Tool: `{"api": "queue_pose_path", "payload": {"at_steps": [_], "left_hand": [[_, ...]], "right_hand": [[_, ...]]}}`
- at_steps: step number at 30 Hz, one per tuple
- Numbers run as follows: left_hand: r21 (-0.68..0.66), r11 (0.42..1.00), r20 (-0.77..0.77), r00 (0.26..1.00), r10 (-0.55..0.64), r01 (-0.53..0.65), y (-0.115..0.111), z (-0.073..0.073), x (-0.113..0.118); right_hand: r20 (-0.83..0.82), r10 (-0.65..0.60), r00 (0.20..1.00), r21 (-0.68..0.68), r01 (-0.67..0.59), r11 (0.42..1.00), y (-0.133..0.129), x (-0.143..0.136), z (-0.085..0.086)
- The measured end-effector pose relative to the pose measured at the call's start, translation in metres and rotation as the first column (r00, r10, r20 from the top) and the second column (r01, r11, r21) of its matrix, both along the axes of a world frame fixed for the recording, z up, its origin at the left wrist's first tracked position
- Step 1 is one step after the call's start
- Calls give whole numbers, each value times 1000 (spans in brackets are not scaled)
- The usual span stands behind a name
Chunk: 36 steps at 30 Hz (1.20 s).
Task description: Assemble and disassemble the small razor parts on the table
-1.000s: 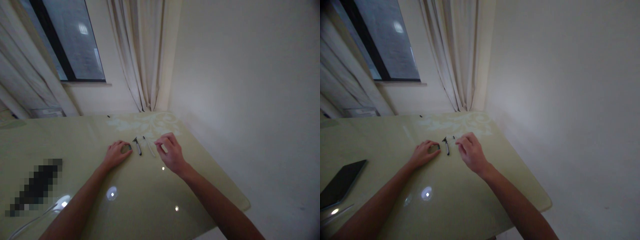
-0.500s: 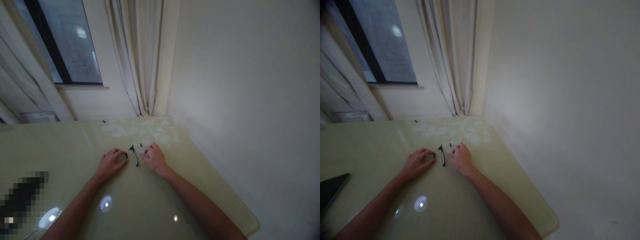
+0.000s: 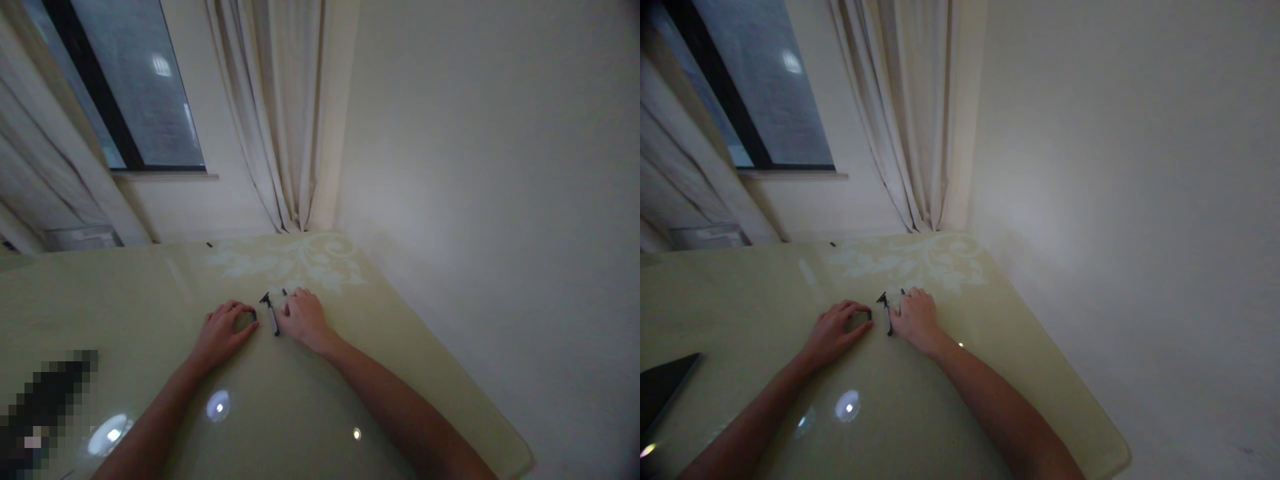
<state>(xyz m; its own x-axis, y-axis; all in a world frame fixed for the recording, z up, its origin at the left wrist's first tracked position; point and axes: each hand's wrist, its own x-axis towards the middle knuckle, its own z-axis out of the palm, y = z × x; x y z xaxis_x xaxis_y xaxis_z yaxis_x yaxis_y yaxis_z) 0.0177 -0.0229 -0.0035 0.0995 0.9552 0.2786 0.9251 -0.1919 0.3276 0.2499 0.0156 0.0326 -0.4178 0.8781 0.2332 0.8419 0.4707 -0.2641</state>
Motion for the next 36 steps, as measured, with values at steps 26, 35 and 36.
{"api": "queue_pose_path", "payload": {"at_steps": [26,35,36], "left_hand": [[-280,934,-176,969,175,-220,-19,33,82],[-258,938,-182,965,187,-231,-14,31,76],[-245,943,-174,967,184,-223,-14,33,76]], "right_hand": [[122,17,992,-275,17,961,0,30,15],[-113,-6,994,-247,-22,969,3,24,16],[-129,-5,992,-259,-29,966,4,24,15]]}}
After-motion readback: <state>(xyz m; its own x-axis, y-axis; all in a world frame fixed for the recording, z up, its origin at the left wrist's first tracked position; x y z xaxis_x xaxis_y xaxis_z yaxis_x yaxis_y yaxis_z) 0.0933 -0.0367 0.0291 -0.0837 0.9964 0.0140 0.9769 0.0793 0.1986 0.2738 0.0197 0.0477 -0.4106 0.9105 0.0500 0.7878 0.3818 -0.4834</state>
